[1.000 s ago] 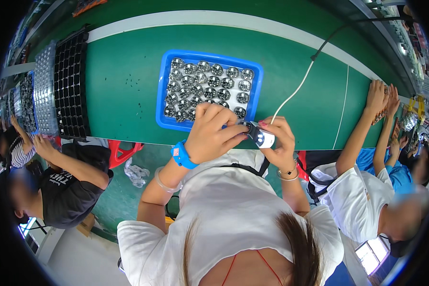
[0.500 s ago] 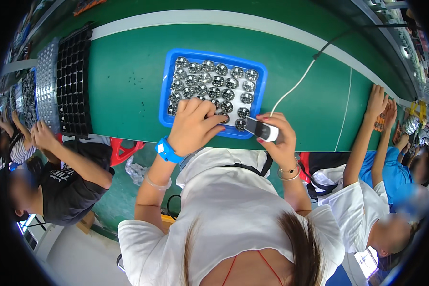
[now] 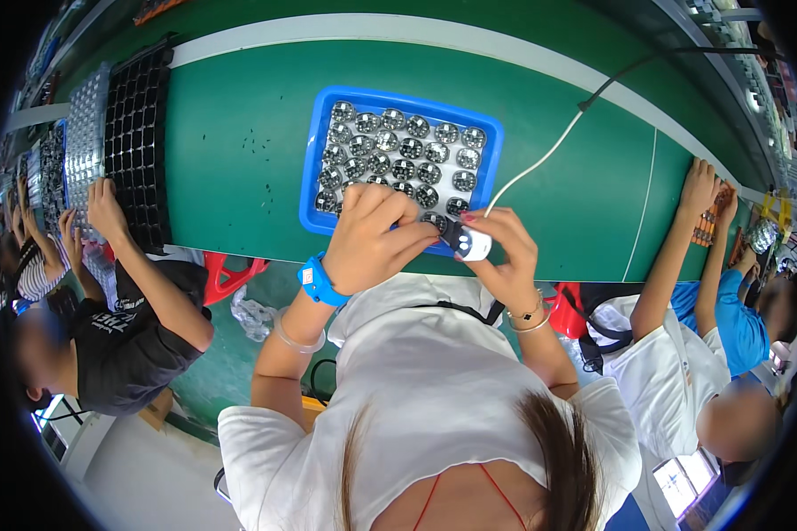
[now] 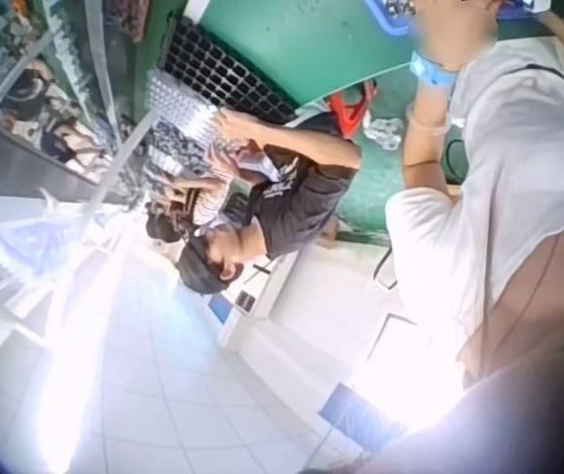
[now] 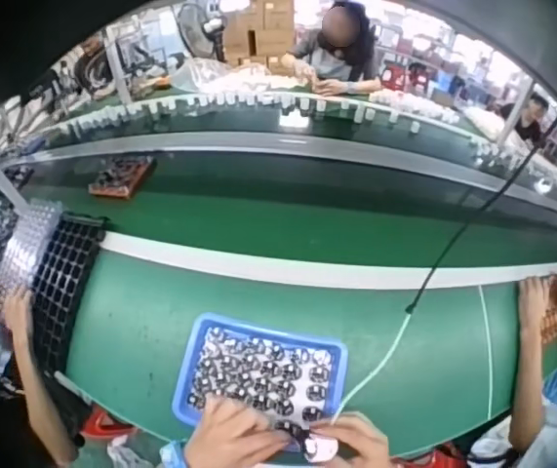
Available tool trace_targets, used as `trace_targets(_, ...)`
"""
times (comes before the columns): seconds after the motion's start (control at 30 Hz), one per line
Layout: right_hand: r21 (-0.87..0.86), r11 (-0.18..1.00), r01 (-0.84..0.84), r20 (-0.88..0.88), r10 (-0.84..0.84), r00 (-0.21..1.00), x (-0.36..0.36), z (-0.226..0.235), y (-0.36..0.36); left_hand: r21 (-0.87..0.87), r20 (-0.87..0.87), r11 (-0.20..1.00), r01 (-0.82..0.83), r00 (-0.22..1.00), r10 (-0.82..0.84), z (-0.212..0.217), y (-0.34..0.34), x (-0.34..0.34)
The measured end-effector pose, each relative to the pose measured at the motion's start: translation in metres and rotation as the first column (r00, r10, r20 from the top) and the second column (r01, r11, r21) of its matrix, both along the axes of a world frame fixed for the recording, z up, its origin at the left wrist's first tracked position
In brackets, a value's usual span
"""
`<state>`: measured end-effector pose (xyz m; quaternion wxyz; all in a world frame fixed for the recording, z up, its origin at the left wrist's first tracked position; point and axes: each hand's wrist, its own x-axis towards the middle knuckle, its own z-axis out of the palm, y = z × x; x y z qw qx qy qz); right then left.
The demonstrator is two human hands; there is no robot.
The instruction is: Assembling and inspecting small electronic components on an assembly line.
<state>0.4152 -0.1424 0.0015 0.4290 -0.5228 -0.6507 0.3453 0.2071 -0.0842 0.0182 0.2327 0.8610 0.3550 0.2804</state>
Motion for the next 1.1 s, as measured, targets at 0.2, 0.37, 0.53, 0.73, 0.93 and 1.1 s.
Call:
trace_targets(0.2, -0.144, 0.981, 0.130, -0.220, -0.160, 0.962, 0.001, -0.013, -0.015, -0.021, 0.009, 1.000, -0.010, 1.000, 0.010, -0.001, -0.001, -0.002)
trace_targets(0.37, -0.267, 0.901, 0.342, -0.459, -0.431, 0.777, 0.010, -0.009, -0.011, -0.020, -0.038, 0.999, 0.037, 0.999, -0.038, -0.013, -0.001, -0.006)
trace_targets(0.53, -0.004, 0.993, 0.119, -0.054, -0.119, 0.991, 0.016, -0.003, 0.002, 0.015, -0.050, 0.999, -0.032, 0.998, 0.033, -0.013, 0.011, -0.004)
trace_targets(0.73, 0.023, 0.997, 0.079, 0.052, -0.080, 0.995, 0.002, 0.006, 0.007, 0.077, -0.072, 0.997, 0.031, 0.997, -0.025, -0.012, 0.022, 0.005)
trace_targets(0.93, 0.039, 0.996, 0.083, 0.054, -0.085, 0.995, -0.001, 0.008, 0.009, 0.054, 0.024, 0.998, 0.021, 0.999, -0.022, 0.003, 0.019, 0.010)
trace_targets(1.1, 0.026, 0.998, 0.057, 0.015, -0.058, 0.998, 0.004, 0.003, 0.008, 0.029, 0.042, 1.000, 0.005, 0.999, -0.006, 0.002, 0.019, 0.011)
